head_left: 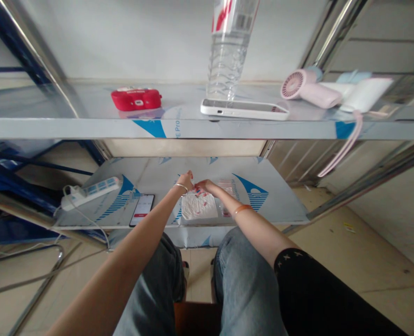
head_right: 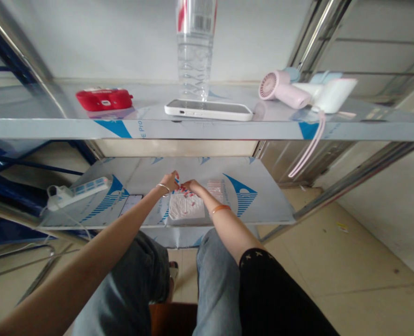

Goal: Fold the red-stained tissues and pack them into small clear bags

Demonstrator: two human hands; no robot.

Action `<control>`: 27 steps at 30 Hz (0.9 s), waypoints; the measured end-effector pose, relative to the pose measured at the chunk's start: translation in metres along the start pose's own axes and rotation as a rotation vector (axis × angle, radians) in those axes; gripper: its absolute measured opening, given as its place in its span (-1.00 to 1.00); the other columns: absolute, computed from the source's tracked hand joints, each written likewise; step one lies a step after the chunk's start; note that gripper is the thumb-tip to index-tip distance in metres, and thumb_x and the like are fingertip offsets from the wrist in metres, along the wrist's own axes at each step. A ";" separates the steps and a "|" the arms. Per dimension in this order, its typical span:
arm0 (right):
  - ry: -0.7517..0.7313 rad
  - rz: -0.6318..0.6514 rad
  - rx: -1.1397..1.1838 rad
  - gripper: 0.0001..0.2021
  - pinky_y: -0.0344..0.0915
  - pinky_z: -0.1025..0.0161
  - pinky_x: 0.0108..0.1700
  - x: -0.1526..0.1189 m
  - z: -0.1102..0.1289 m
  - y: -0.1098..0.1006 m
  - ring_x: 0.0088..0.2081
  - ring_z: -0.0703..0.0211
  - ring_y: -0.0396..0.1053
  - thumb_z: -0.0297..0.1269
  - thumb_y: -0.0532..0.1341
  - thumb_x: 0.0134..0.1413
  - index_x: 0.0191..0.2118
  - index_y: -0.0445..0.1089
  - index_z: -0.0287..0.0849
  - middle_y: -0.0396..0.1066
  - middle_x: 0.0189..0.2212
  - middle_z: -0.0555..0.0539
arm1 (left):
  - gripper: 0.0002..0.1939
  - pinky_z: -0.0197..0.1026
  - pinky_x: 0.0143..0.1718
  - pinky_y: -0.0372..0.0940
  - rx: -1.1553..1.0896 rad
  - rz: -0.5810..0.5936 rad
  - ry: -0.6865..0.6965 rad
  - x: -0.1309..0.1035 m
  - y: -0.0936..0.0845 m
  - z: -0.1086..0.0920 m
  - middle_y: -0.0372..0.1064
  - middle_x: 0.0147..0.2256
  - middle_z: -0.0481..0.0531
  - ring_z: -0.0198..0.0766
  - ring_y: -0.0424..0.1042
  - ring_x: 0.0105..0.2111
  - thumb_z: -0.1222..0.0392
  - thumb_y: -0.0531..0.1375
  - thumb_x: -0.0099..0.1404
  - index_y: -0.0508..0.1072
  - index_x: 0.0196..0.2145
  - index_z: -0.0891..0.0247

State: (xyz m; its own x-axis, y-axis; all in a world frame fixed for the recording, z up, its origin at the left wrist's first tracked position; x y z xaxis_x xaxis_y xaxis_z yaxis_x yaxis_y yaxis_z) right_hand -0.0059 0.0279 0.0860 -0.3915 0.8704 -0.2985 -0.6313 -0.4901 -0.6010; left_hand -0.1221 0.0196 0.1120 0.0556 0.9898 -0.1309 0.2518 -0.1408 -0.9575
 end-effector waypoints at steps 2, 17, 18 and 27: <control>-0.001 0.024 0.146 -0.69 0.28 0.39 -0.44 0.000 -0.004 0.000 -0.43 0.23 0.42 -0.21 0.08 0.18 -0.26 0.47 -0.32 0.51 -0.37 -0.19 | -0.45 -0.36 -0.29 0.30 0.024 0.012 -0.017 0.002 0.001 0.004 0.48 -0.20 0.14 -0.22 0.46 -0.23 0.35 0.29 -0.03 0.34 -0.02 0.36; 0.113 0.079 0.460 -0.90 0.28 0.38 -0.53 0.007 -0.015 0.011 -0.58 0.29 0.37 -0.44 0.17 0.01 -0.44 0.41 -0.32 0.47 -0.47 -0.13 | -0.76 -0.42 -0.36 0.25 0.038 0.213 0.063 0.008 0.013 0.014 0.52 -0.37 0.04 -0.33 0.44 -0.37 0.18 0.25 0.07 0.56 -0.28 0.31; 0.128 0.071 0.462 -0.90 0.28 0.37 -0.53 0.007 -0.015 0.011 -0.58 0.28 0.38 -0.45 0.16 0.01 -0.46 0.40 -0.31 0.47 -0.49 -0.12 | -0.76 -0.40 -0.36 0.25 0.032 0.219 0.079 0.007 0.013 0.015 0.52 -0.37 0.05 -0.33 0.43 -0.38 0.17 0.25 0.08 0.56 -0.29 0.33; 0.150 0.132 0.569 -0.90 0.30 0.39 -0.50 0.013 -0.018 0.013 -0.55 0.27 0.41 -0.45 0.21 -0.02 -0.52 0.37 -0.28 0.45 -0.54 -0.08 | -0.70 -0.34 -0.37 0.29 -0.021 0.350 0.109 0.005 0.016 0.016 0.51 -0.33 0.19 -0.23 0.46 -0.37 0.12 0.14 0.18 0.53 -0.34 0.44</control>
State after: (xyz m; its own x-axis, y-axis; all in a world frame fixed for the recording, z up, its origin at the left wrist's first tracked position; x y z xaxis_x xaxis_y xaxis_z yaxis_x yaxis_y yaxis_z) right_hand -0.0066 0.0335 0.0609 -0.4180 0.7775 -0.4699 -0.8594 -0.5061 -0.0730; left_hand -0.1336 0.0227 0.0922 0.2438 0.8740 -0.4204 0.2189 -0.4719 -0.8541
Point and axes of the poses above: each hand's wrist, its own x-axis towards the middle knuckle, its own y-axis out of the palm, z = x × y, the point moved 2 cm from there along x, towards the middle knuckle
